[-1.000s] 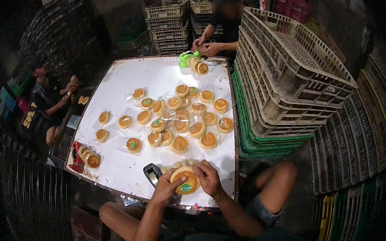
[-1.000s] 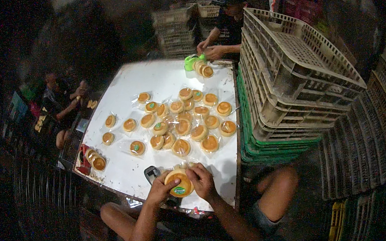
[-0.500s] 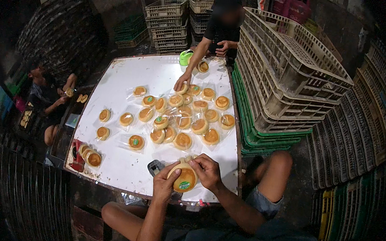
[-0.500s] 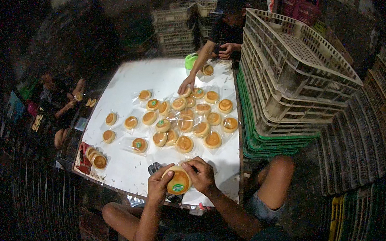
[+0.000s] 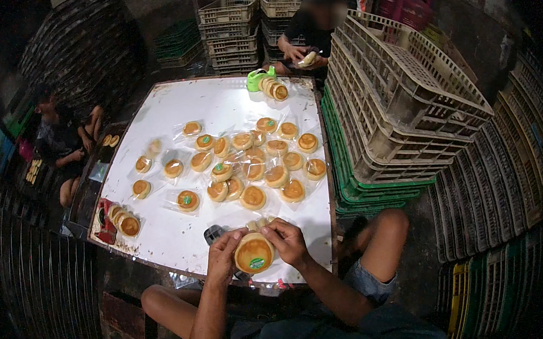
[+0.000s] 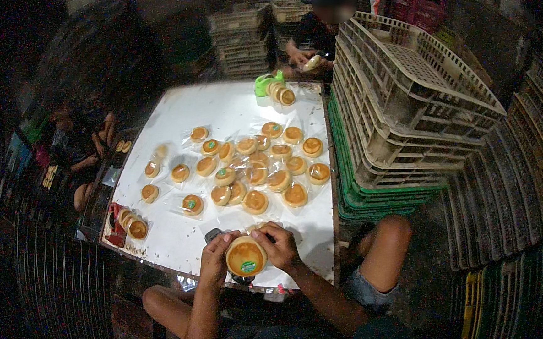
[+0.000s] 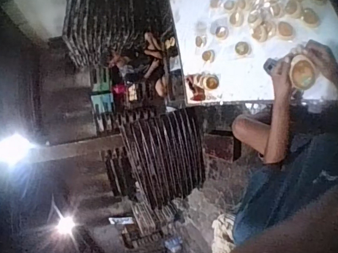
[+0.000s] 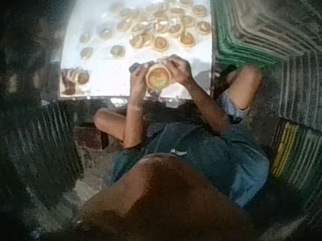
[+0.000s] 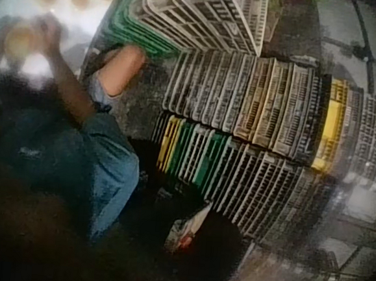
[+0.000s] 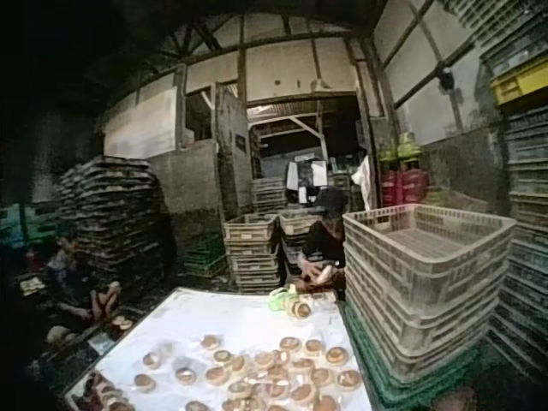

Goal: The person sits on the floor and packages round baked buns by placing them into clear plastic bags. They seal the bags and arrange the packaged items on a white table, while another person works in the background.

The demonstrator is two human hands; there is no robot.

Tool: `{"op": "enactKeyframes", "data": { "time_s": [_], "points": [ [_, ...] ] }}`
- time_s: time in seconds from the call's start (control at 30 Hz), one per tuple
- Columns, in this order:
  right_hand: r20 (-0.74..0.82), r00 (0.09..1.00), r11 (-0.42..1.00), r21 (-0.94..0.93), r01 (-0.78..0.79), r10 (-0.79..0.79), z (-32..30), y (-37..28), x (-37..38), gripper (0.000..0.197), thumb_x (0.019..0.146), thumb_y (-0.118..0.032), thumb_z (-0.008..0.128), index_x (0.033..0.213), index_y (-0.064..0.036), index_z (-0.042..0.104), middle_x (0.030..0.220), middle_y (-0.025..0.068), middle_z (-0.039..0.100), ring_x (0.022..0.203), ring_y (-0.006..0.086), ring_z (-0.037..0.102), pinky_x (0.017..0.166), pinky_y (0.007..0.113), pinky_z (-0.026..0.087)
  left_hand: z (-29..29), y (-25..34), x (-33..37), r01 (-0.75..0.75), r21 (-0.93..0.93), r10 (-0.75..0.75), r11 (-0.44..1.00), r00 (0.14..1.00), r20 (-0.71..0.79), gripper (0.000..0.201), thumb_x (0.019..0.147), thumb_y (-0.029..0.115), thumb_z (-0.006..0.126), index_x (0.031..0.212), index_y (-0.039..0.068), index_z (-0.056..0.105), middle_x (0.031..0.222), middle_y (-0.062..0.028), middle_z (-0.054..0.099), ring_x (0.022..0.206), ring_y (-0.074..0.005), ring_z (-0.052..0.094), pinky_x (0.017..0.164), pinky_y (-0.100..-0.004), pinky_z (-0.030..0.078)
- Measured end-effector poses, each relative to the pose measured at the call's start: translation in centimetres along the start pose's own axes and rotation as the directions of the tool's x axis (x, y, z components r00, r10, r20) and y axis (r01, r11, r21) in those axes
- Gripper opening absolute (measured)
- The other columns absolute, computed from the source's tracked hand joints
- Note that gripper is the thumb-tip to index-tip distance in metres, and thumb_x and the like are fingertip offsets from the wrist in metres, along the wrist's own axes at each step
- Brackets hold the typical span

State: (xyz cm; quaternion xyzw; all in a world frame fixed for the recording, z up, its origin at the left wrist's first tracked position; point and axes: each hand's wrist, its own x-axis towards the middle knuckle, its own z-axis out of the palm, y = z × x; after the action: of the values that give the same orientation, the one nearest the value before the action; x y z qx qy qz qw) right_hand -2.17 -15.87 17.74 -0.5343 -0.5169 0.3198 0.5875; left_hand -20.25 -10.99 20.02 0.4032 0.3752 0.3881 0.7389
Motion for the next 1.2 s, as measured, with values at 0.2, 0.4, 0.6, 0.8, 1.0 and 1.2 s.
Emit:
{"op": "enactKeyframes", "data": {
  "time_s": [0.2, 0.4, 0.6, 0.8, 1.0, 1.2],
  "points": [
    [0.004, 0.998, 0.997, 0.053, -0.055, 0.055, 0.0, 1.3, -0.3, 0.018, 0.094, -0.015, 0.064, 0.087, 0.0024, 0.066, 0.081, 0.0107, 0.063, 0.078, 0.0199, 0.060, 0.076, 0.033, 0.046, 0.3, -0.1, 0.1, 0.026, -0.021, -0.026, 0.999, 0.999, 0.028, 0.030, 0.098, 0.019, 0.061, 0.114, -0.005, 0.065, 0.111, -0.0157, 0.069, 0.099, -0.0206, 0.067, 0.088, -0.0311, 0.054],
    [0.001, 0.994, 0.989, 0.103, -0.109, 0.109, 0.2, 1.6, -0.4, 0.021, 0.096, -0.017, 0.063, 0.087, 0.0021, 0.065, 0.081, 0.0083, 0.063, 0.079, 0.0151, 0.059, 0.077, 0.029, 0.046, 0.4, -0.5, 0.2, 0.045, -0.118, -0.041, 0.992, 0.999, 0.034, 0.044, 0.101, 0.024, 0.053, 0.127, -0.012, 0.050, 0.122, -0.0229, 0.064, 0.112, -0.0282, 0.063, 0.099, -0.0374, 0.049],
    [0.035, 0.955, 0.910, 0.296, -0.292, 0.295, 0.5, 3.0, -0.6, 0.021, 0.098, -0.019, 0.061, 0.087, -0.0023, 0.066, 0.077, -0.0036, 0.057, 0.072, 0.0038, 0.050, 0.066, 0.022, 0.042, 0.0, -0.8, 0.6, 0.062, -0.184, -0.053, 0.981, 0.997, 0.056, 0.051, 0.103, 0.026, 0.048, 0.134, -0.014, 0.041, 0.128, -0.0263, 0.059, 0.119, -0.0318, 0.059, 0.105, -0.0402, 0.045],
    [0.090, 0.934, 0.856, 0.376, -0.354, 0.347, 0.8, 3.9, -0.7, 0.020, 0.098, -0.020, 0.062, 0.092, -0.0014, 0.067, 0.079, -0.0026, 0.061, 0.078, 0.0053, 0.054, 0.071, 0.024, 0.046, 0.1, -0.7, 0.7, 0.043, -0.157, -0.035, 0.987, 0.998, 0.055, 0.052, 0.103, 0.027, 0.048, 0.134, -0.014, 0.040, 0.128, -0.0267, 0.058, 0.118, -0.0317, 0.059, 0.103, -0.0394, 0.047],
    [0.032, 0.952, 0.899, 0.321, -0.300, 0.306, 0.8, 4.8, -1.0, 0.019, 0.095, -0.017, 0.065, 0.102, 0.0004, 0.065, 0.094, 0.0049, 0.065, 0.089, 0.0127, 0.061, 0.081, 0.029, 0.049, 0.6, -0.8, 0.5, 0.040, -0.153, -0.036, 0.987, 0.999, 0.032, 0.050, 0.103, 0.027, 0.048, 0.130, -0.015, 0.045, 0.126, -0.0257, 0.060, 0.115, -0.0303, 0.061, 0.100, -0.0378, 0.048],
    [-0.015, 0.938, 0.831, -0.468, 0.300, -0.347, 2.3, -0.7, -1.7, 0.060, 0.090, -0.008, 0.063, 0.144, -0.0009, 0.038, 0.140, 0.0212, 0.049, 0.127, 0.0370, 0.051, 0.103, 0.044, 0.042, -0.4, -1.9, 0.2, -0.042, 0.107, 0.045, 0.993, 0.999, -0.028, 0.043, 0.104, 0.028, 0.049, 0.125, -0.008, 0.056, 0.118, -0.0194, 0.066, 0.110, -0.0232, 0.063, 0.098, -0.0329, 0.048]
  ]
}}
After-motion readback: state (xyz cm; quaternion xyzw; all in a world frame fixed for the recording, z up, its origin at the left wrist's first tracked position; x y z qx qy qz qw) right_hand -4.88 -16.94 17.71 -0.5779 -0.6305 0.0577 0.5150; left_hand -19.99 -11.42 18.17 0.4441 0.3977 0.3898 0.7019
